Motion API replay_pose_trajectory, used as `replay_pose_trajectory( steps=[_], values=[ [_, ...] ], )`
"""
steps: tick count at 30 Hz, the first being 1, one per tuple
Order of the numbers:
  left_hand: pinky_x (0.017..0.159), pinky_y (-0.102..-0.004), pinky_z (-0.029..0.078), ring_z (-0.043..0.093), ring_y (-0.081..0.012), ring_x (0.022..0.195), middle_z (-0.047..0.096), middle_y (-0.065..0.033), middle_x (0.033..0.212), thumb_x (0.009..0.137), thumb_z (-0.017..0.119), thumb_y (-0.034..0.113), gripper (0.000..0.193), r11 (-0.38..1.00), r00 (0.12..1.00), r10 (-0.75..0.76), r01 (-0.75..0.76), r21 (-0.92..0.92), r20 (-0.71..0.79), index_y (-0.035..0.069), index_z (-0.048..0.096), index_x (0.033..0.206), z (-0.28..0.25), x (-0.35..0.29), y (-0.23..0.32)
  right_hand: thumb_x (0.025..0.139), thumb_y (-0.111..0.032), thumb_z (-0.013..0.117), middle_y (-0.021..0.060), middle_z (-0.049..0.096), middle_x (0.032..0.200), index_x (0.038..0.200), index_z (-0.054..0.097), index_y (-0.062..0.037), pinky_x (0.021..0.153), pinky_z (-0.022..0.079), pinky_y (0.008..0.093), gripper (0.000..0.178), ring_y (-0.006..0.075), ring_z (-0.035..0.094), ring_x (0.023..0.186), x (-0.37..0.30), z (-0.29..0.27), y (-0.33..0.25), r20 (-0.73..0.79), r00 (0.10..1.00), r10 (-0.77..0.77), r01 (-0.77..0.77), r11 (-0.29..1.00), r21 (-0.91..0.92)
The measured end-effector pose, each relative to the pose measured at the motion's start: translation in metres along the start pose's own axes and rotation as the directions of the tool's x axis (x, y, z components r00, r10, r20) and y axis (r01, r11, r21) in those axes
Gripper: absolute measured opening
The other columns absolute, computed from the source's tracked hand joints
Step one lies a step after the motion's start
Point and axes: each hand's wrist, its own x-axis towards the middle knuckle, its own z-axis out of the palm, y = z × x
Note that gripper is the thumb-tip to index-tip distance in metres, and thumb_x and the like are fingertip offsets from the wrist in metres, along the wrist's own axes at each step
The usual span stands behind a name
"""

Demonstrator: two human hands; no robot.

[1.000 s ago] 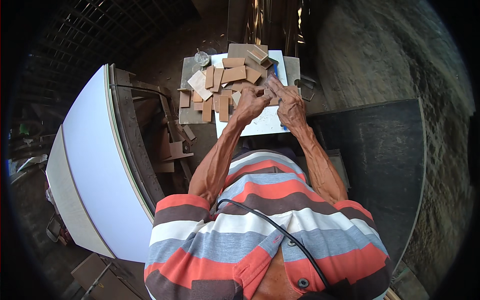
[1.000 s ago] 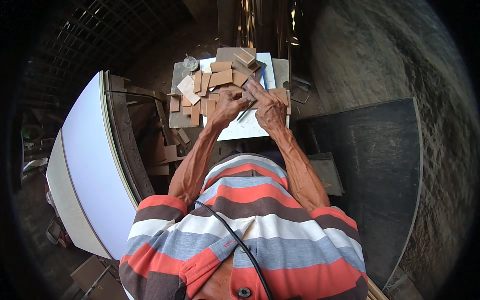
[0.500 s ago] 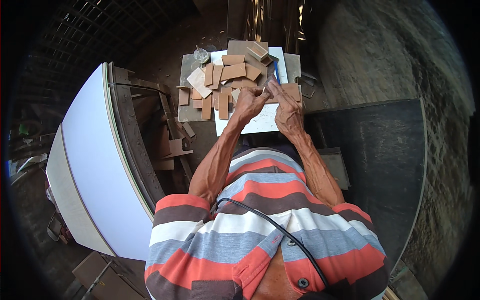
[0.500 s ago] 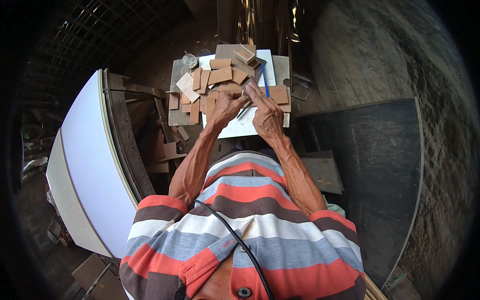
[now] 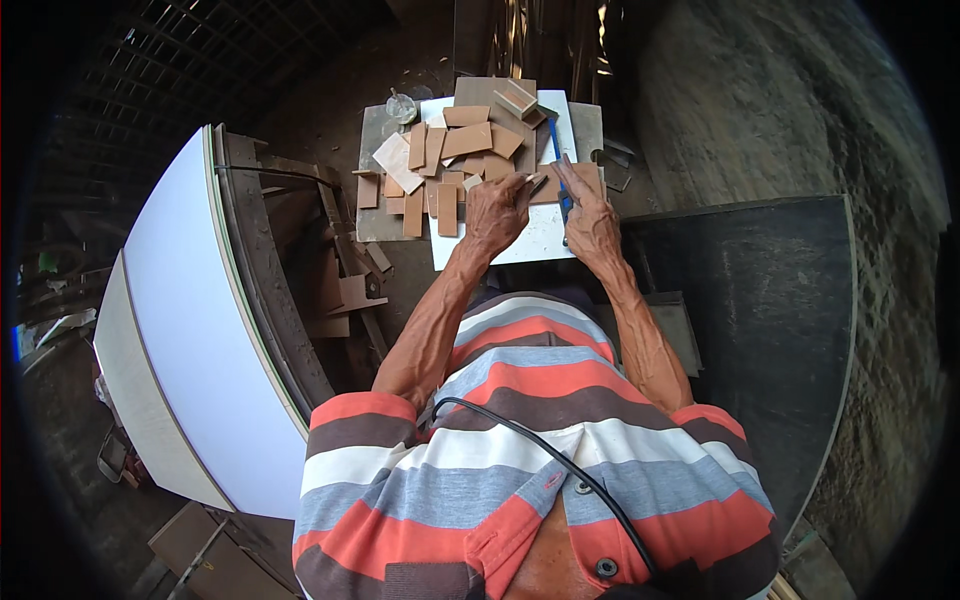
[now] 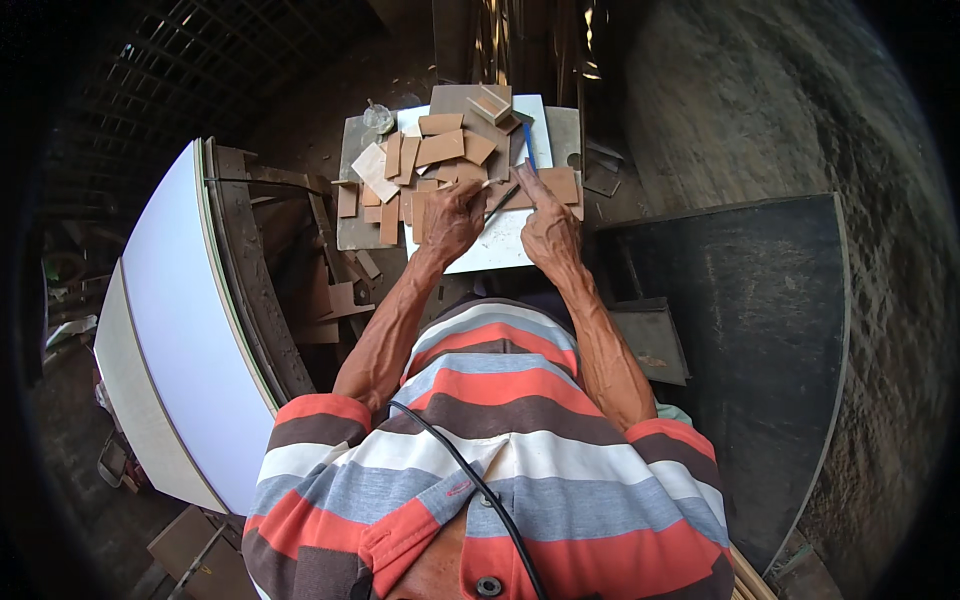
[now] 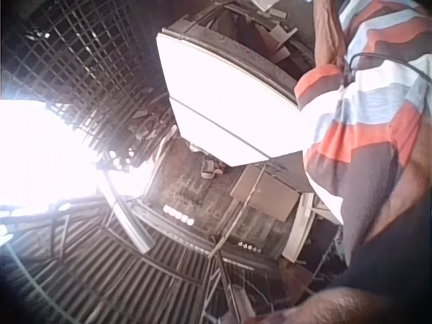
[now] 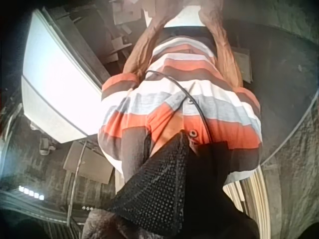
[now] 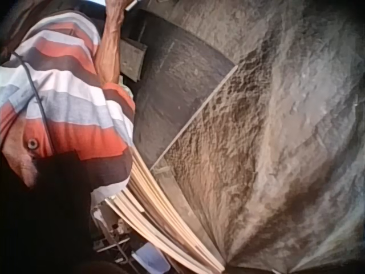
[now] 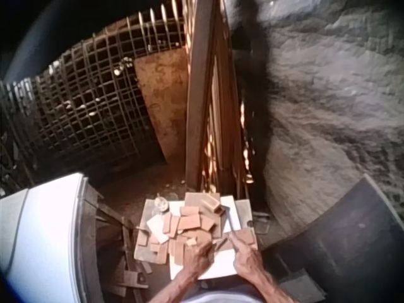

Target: The person carves small rectangular wooden blocks using a knife and a blue saw. They hold the wood pieces in one hand and use the tools to shape the edges and surfaces, occasionally inspecting the carved pieces. The person works at a cluttered table with many similar wooden blocks.

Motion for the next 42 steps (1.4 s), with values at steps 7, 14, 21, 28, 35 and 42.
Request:
replay_pose_trajectory(
  steps=[7,14,21,28,35,42],
  values=[
    [0.058,-0.0429,0.047,0.061,-0.0319,0.067,0.058,-0.0133,0.072,0.080,0.062,0.004,0.008,0.930,0.947,0.315,-0.320,0.182,0.057,0.002,0.059,0.087,-0.005,0.002,-0.004,0.075,0.005,0.043,0.0146,0.049,0.141,0.139,0.050,-0.0125,0.097,0.047,0.0394,0.066,0.0361,0.057,0.116,0.005,0.002,-0.013,0.070,0.990,-0.122,0.121,0.993,0.012],
    [0.062,-0.0427,0.049,0.061,-0.0313,0.073,0.058,-0.0127,0.075,0.072,0.061,0.002,0.021,0.893,0.907,0.365,-0.405,0.195,0.211,0.003,0.059,0.092,-0.012,0.011,-0.016,0.076,0.004,0.043,0.0183,0.051,0.138,0.137,0.051,-0.0090,0.103,0.044,0.0378,0.063,0.0353,0.053,0.123,0.005,0.003,-0.019,0.074,0.982,-0.174,0.171,0.984,0.045],
    [0.059,-0.0391,0.048,0.063,-0.0288,0.070,0.063,-0.0117,0.079,0.083,0.066,0.004,0.014,0.977,0.973,0.204,-0.209,0.038,0.104,0.003,0.064,0.097,-0.006,-0.008,0.007,0.076,0.006,0.041,0.0208,0.053,0.135,0.137,0.051,-0.0070,0.102,0.044,0.0390,0.063,0.0372,0.054,0.120,0.030,0.025,0.038,0.066,0.985,-0.157,0.159,0.987,-0.022],
    [0.068,-0.0309,0.057,0.071,-0.0219,0.082,0.068,-0.0160,0.095,0.097,0.055,0.011,0.020,0.707,0.805,-0.555,0.589,-0.392,0.208,-0.004,0.059,0.111,-0.002,-0.044,-0.020,0.083,-0.011,0.048,0.0187,0.068,0.101,0.121,0.062,-0.0026,0.084,0.049,0.0382,0.042,0.0306,0.065,0.092,0.053,0.064,0.077,0.139,0.981,0.132,-0.148,0.983,0.108],
    [0.066,-0.0269,0.054,0.068,-0.0153,0.077,0.070,-0.0129,0.090,0.095,0.057,0.009,0.019,0.630,0.747,-0.647,0.637,-0.444,0.154,-0.004,0.061,0.109,-0.007,-0.043,-0.028,0.087,-0.011,0.051,0.0200,0.069,0.102,0.110,0.068,-0.0056,0.086,0.050,0.0451,0.029,0.0370,0.065,0.096,0.090,0.105,0.110,0.173,0.975,0.137,-0.151,0.986,0.074],
    [0.064,-0.0244,0.049,0.062,-0.0114,0.071,0.067,-0.0068,0.079,0.088,0.066,0.008,0.018,0.546,0.673,-0.733,0.669,-0.504,0.099,-0.004,0.063,0.101,0.017,-0.026,-0.053,0.079,-0.005,0.056,0.0159,0.059,0.114,0.116,0.064,-0.0018,0.097,0.043,0.0421,0.038,0.0349,0.055,0.106,0.088,0.112,0.120,-0.145,0.975,-0.165,0.136,0.972,-0.189]
  ],
)
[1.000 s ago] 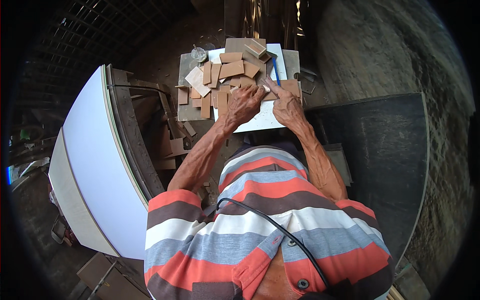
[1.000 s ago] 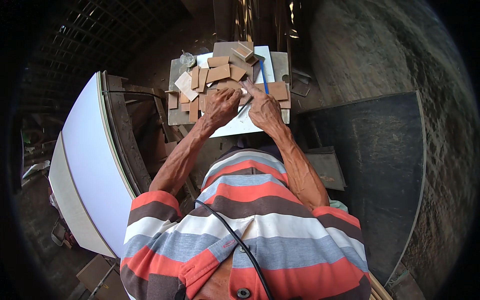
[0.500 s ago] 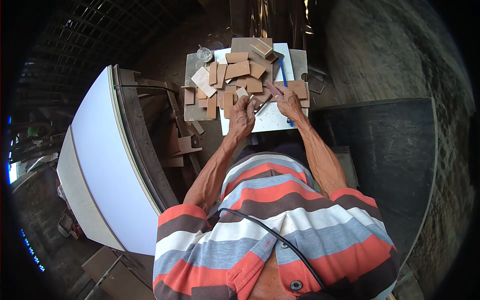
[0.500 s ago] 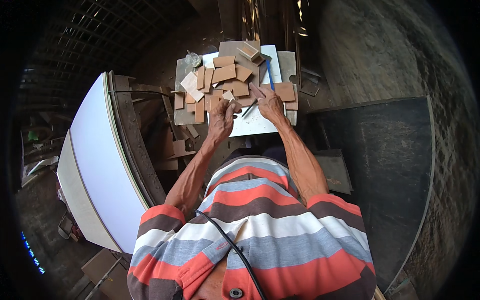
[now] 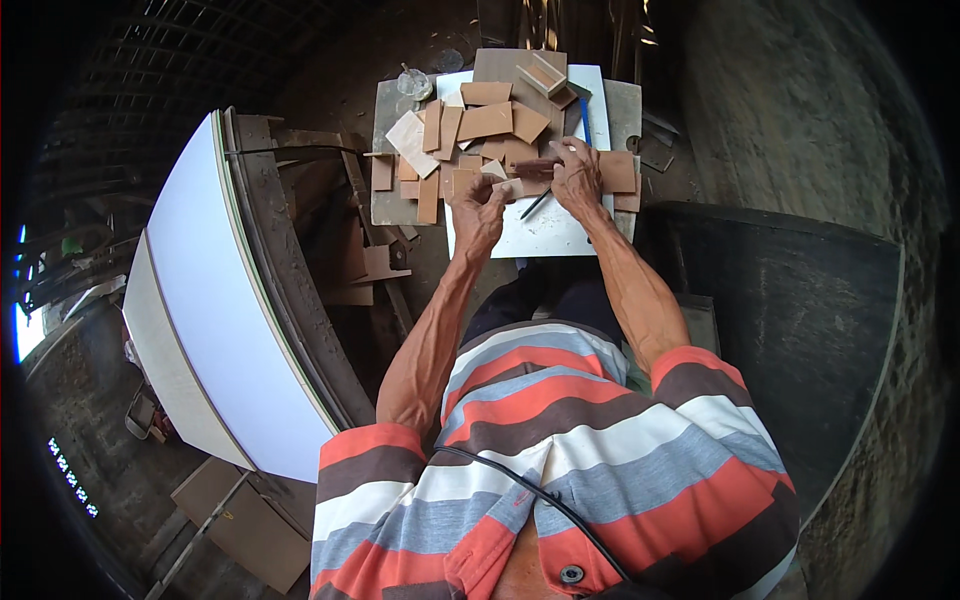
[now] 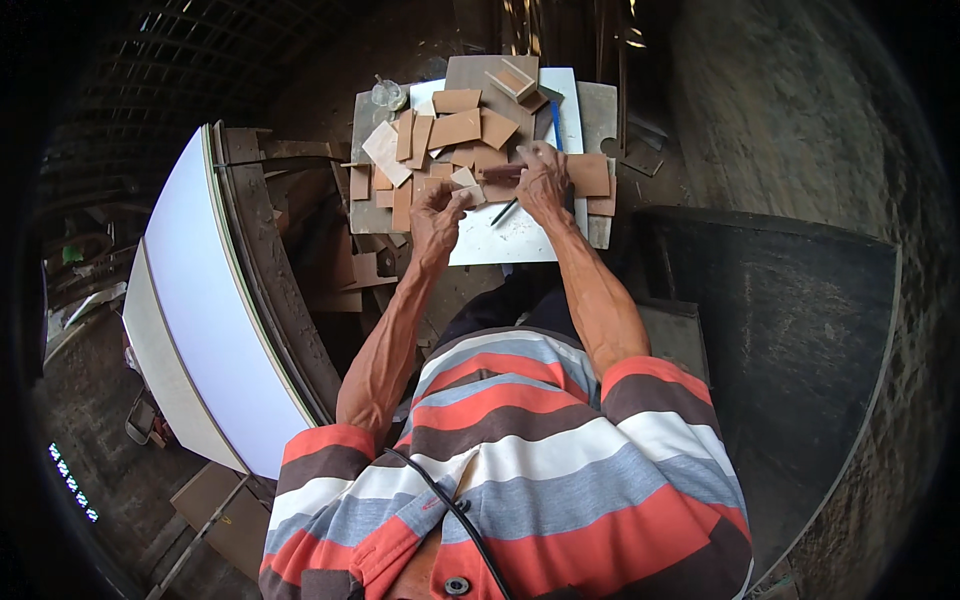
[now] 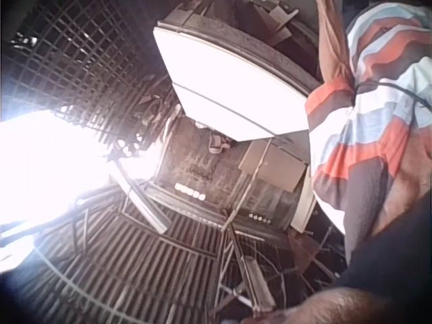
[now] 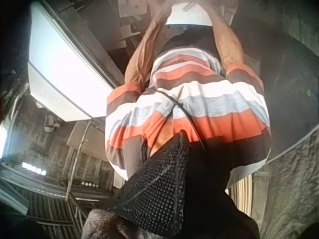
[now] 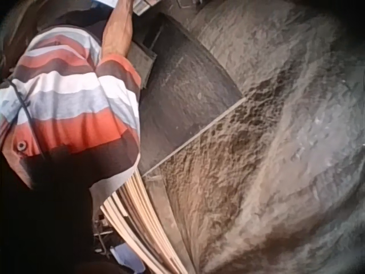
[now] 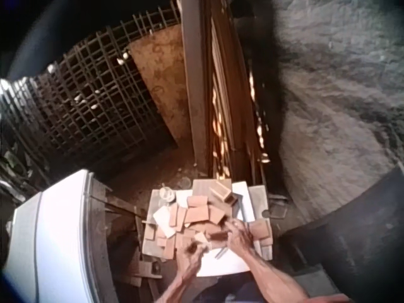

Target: The person carves small rectangular wooden blocks using a knife and a blue saw. They hold the wood pieces in one hand and use the tools to shape the edges and surfaces, occasionally inspecting the carved pieces. The person works at a cluttered table with many similar wooden blocks.

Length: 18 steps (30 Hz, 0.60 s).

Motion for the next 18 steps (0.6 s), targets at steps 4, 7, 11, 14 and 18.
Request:
replay_pose_trajectory(
  steps=[4,7,11,14,18],
  values=[
    [0.067,-0.0242,0.051,0.064,-0.0121,0.074,0.070,-0.0094,0.084,0.087,0.065,0.004,0.030,0.998,0.998,0.055,-0.056,-0.020,-0.032,-0.005,0.059,0.114,0.024,0.022,-0.009,0.075,-0.007,0.060,0.0154,0.058,0.115,0.115,0.060,-0.0011,0.097,0.043,0.0419,0.040,0.0347,0.054,0.107,-0.003,-0.036,-0.029,0.000,1.000,-0.027,0.027,0.984,0.177],
    [0.072,-0.0291,0.055,0.069,-0.0190,0.084,0.072,-0.0153,0.095,0.084,0.058,-0.001,0.040,0.981,0.983,0.180,-0.176,0.082,-0.047,-0.013,0.052,0.122,0.046,0.030,-0.002,0.076,-0.016,0.068,0.0163,0.059,0.108,0.109,0.058,-0.0025,0.089,0.046,0.0434,0.037,0.0354,0.056,0.102,-0.005,-0.049,-0.043,-0.009,0.995,-0.098,0.098,0.980,0.173],
    [0.078,-0.0302,0.055,0.071,-0.0219,0.084,0.073,-0.0147,0.090,0.081,0.061,0.003,0.049,0.958,0.975,0.211,-0.192,0.213,-0.073,-0.014,0.048,0.124,0.066,0.032,0.001,0.076,-0.023,0.073,0.0141,0.061,0.100,0.105,0.059,-0.0042,0.082,0.047,0.0432,0.037,0.0347,0.057,0.097,0.000,-0.044,-0.034,-0.039,0.998,-0.043,0.046,0.995,0.088],
    [0.079,-0.0320,0.054,0.071,-0.0242,0.081,0.073,-0.0149,0.087,0.079,0.062,0.004,0.050,0.928,0.937,0.329,-0.299,0.221,-0.114,-0.014,0.048,0.124,0.073,0.042,-0.007,0.076,-0.022,0.073,0.0126,0.062,0.098,0.105,0.060,-0.0054,0.080,0.048,0.0424,0.035,0.0339,0.058,0.092,0.005,-0.045,-0.034,-0.032,0.999,-0.022,0.024,0.997,0.072],
    [0.078,-0.0335,0.054,0.071,-0.0270,0.078,0.072,-0.0183,0.087,0.077,0.064,0.006,0.053,0.951,0.963,0.244,-0.214,0.223,-0.115,-0.014,0.048,0.123,0.077,0.049,-0.003,0.076,-0.023,0.073,0.0127,0.063,0.096,0.104,0.060,-0.0057,0.080,0.048,0.0422,0.035,0.0338,0.058,0.091,0.015,-0.038,-0.023,-0.034,0.999,-0.035,0.038,0.995,0.094]
  ],
)
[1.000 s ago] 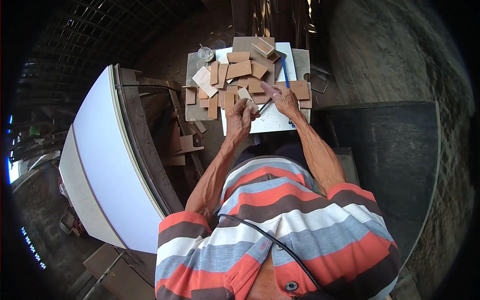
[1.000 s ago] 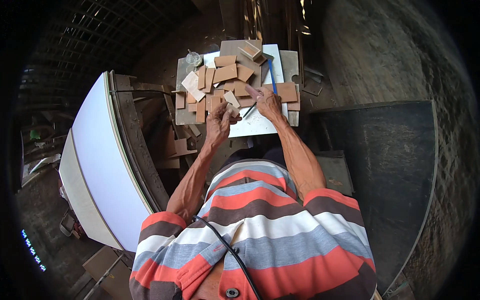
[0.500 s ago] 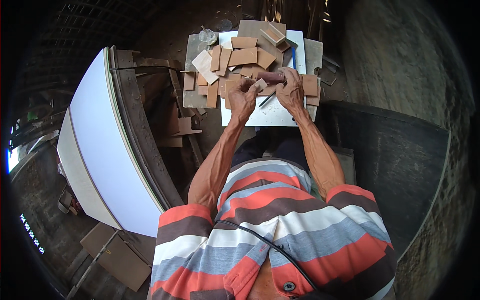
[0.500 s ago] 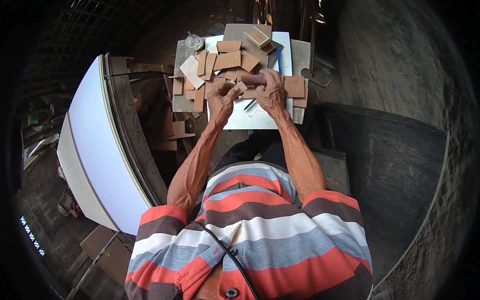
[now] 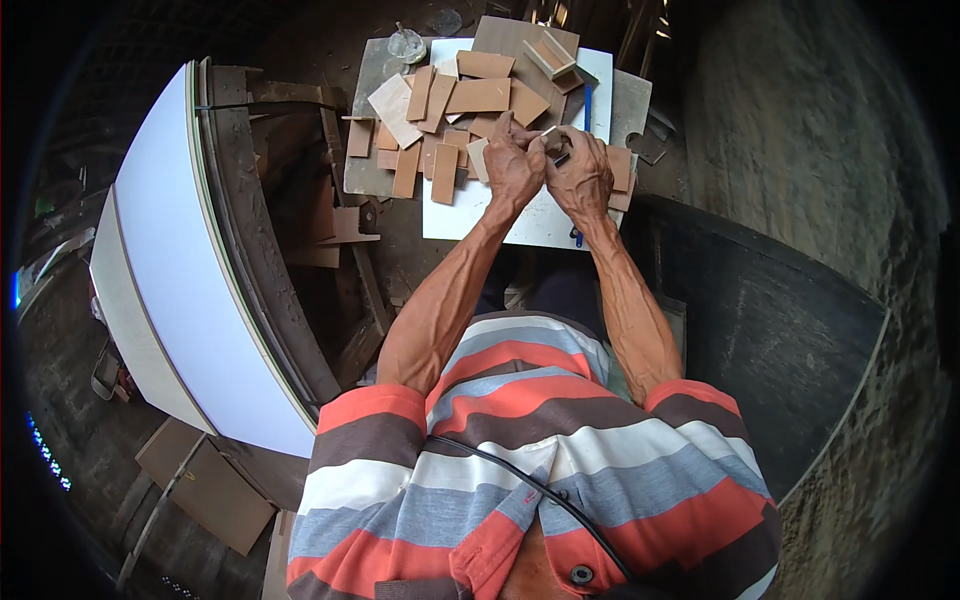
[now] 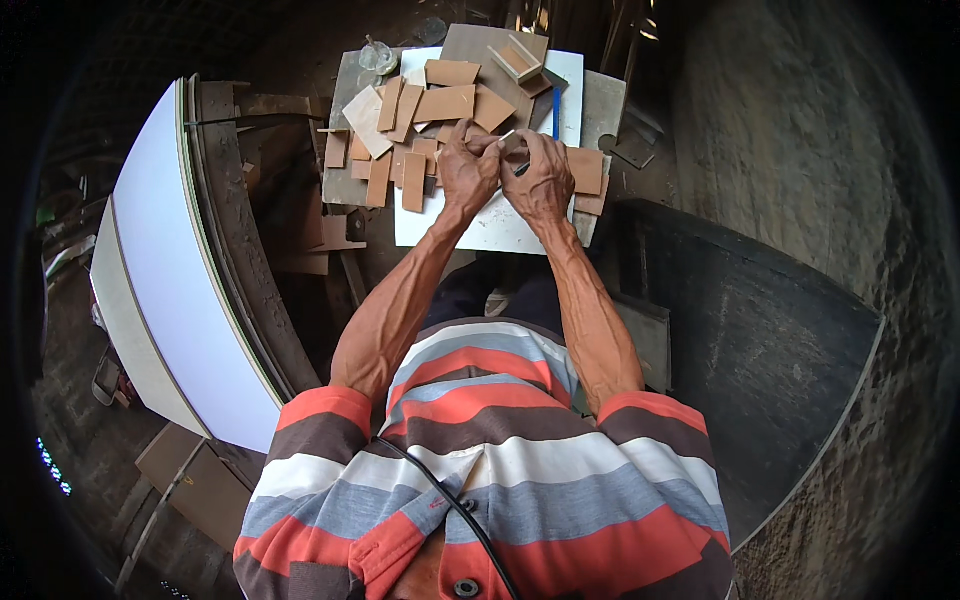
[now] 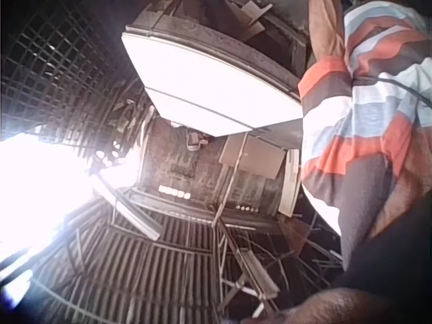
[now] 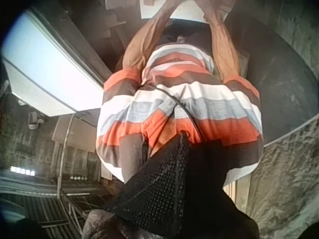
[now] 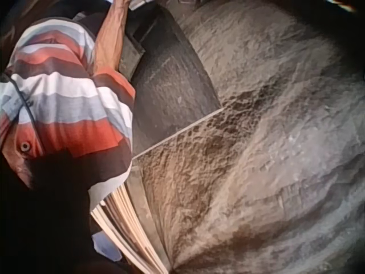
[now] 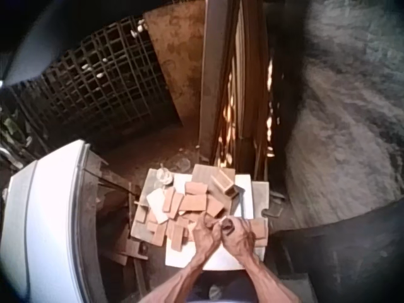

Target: The person carves small rectangular wooden blocks using a knife and a blue saw. They hold the wood pieces in one hand and use the tools to shape the edges and surfaces, occasionally inspecting the carved pieces. The person works at a cluttered table with many similar wooden blocks.

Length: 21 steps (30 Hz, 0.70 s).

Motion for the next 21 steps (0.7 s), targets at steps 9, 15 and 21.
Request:
replay_pose_trajectory(
  steps=[9,15,21],
  values=[
    [0.078,-0.0339,0.055,0.069,-0.0263,0.090,0.069,-0.0236,0.104,0.081,0.070,0.013,0.069,1.000,0.999,0.000,0.000,0.000,-0.038,-0.013,0.035,0.135,0.015,0.017,-0.008,0.076,-0.023,0.069,0.0133,0.063,0.100,0.106,0.062,-0.0055,0.083,0.048,0.0428,0.035,0.0335,0.057,0.096,0.031,0.011,0.025,0.005,0.999,-0.049,0.049,0.996,-0.078],
    [0.076,-0.0333,0.055,0.069,-0.0236,0.087,0.067,-0.0214,0.101,0.090,0.059,0.008,0.054,0.990,0.999,0.012,-0.006,-0.140,0.038,-0.009,0.033,0.134,-0.015,-0.006,-0.003,0.067,-0.025,0.074,0.0153,0.048,0.124,0.105,0.068,-0.0046,0.100,0.038,0.0472,0.043,0.0362,0.044,0.117,0.069,0.032,0.075,-0.112,0.990,0.080,-0.094,0.988,-0.126],
    [0.074,-0.0307,0.053,0.069,-0.0193,0.082,0.070,-0.0163,0.088,0.092,0.055,0.009,0.048,0.963,0.959,-0.271,0.270,0.022,0.085,-0.008,0.038,0.133,-0.044,-0.056,-0.034,0.066,-0.036,0.080,0.0143,0.047,0.129,0.106,0.071,-0.0080,0.102,0.037,0.0479,0.049,0.0365,0.042,0.122,0.090,0.052,0.096,-0.101,0.988,0.116,-0.133,0.973,-0.186]
  ],
)
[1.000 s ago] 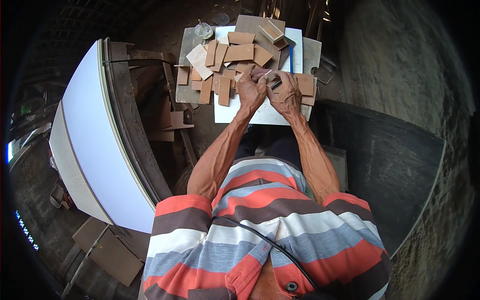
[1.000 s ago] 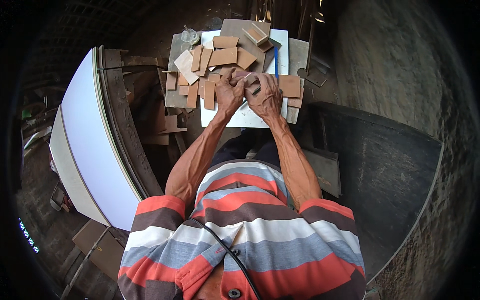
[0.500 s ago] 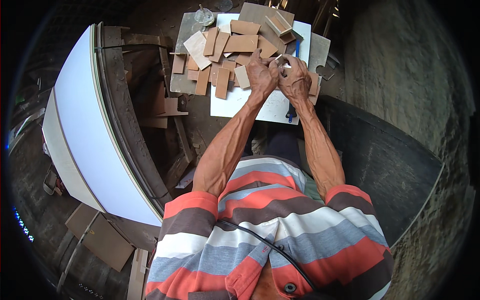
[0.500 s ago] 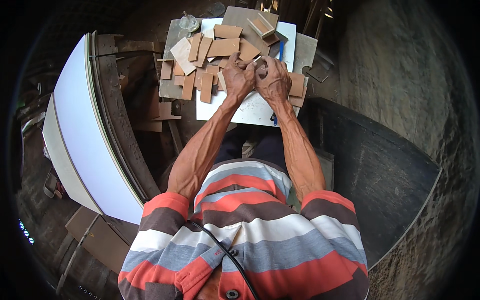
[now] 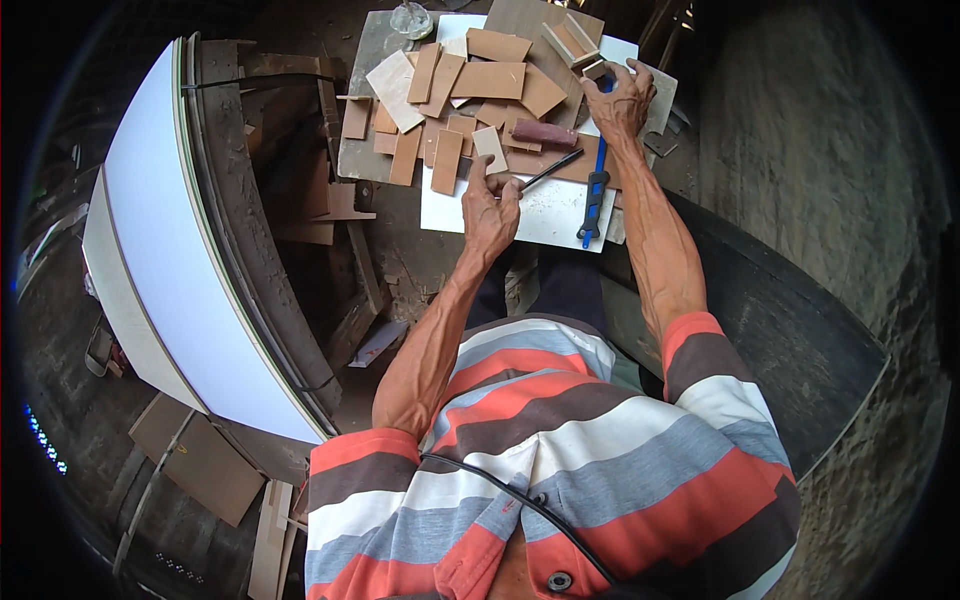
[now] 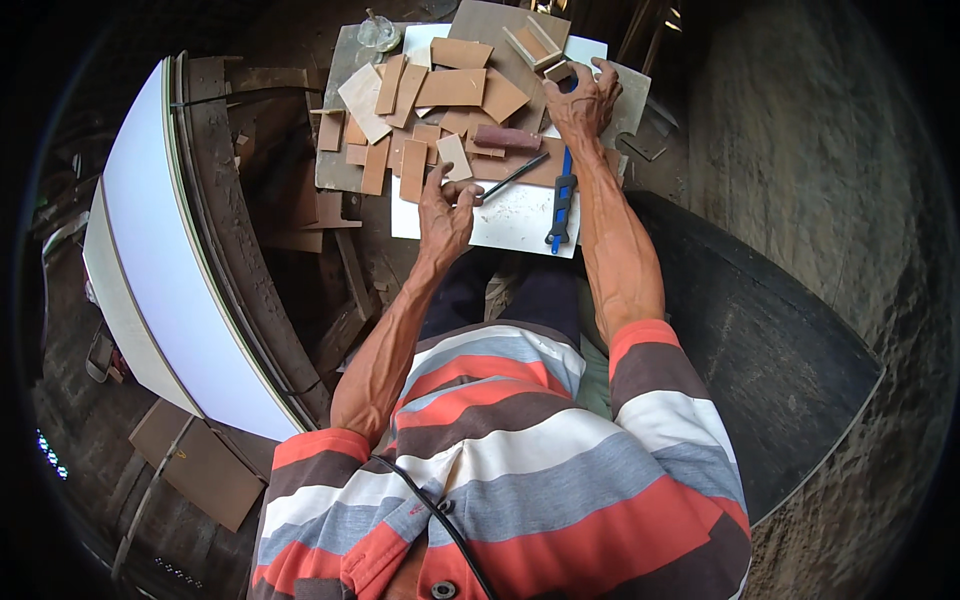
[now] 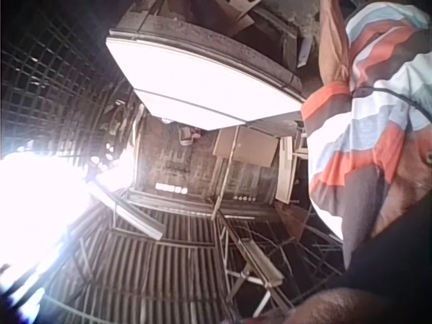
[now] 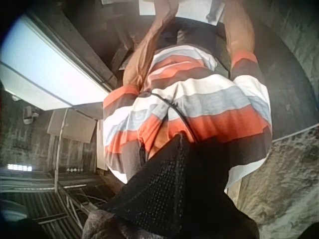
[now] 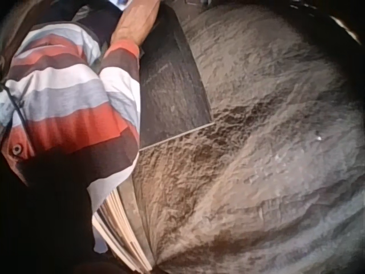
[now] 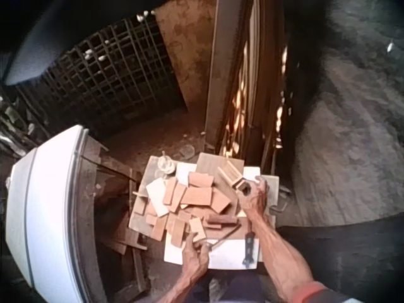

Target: The person carves small rectangular wooden blocks using a knife and a blue saw. They hold the wood pieces in one hand and use the tools to shape the edges and surfaces, occasionally inspecting the carved pieces. The person works at a cluttered table with many similar wooden blocks.

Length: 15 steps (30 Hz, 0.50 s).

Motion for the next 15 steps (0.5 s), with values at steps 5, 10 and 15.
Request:
replay_pose_trajectory(
  steps=[5,10,15],
  values=[
    [0.076,-0.0314,0.052,0.068,-0.0187,0.081,0.070,-0.0149,0.089,0.091,0.054,0.009,0.048,0.995,0.995,-0.095,0.096,-0.037,0.036,-0.008,0.040,0.133,-0.006,-0.019,-0.014,0.066,-0.037,0.081,0.0130,0.046,0.130,0.105,0.072,-0.0084,0.102,0.036,0.0487,0.049,0.0360,0.041,0.121,0.002,0.011,0.001,0.003,1.000,0.023,-0.023,1.000,-0.012],
    [0.069,-0.0312,0.053,0.067,-0.0186,0.072,0.070,-0.0158,0.082,0.089,0.053,0.007,0.044,0.998,0.999,-0.053,0.052,-0.023,-0.012,-0.010,0.043,0.128,-0.007,-0.020,-0.025,0.065,-0.031,0.077,0.0152,0.045,0.128,0.105,0.070,-0.0057,0.103,0.035,0.0496,0.048,0.0377,0.040,0.119,0.003,0.012,-0.001,0.000,1.000,0.005,-0.005,0.999,0.036],
    [0.070,-0.0311,0.053,0.067,-0.0184,0.073,0.070,-0.0157,0.081,0.088,0.052,0.007,0.044,0.999,0.999,-0.034,0.032,-0.040,-0.029,-0.010,0.043,0.128,-0.013,-0.015,-0.027,0.065,-0.032,0.077,0.0158,0.046,0.127,0.106,0.070,-0.0058,0.102,0.035,0.0496,0.049,0.0377,0.040,0.119,0.004,0.016,0.001,-0.004,1.000,-0.009,0.009,1.000,0.013]
  ],
)
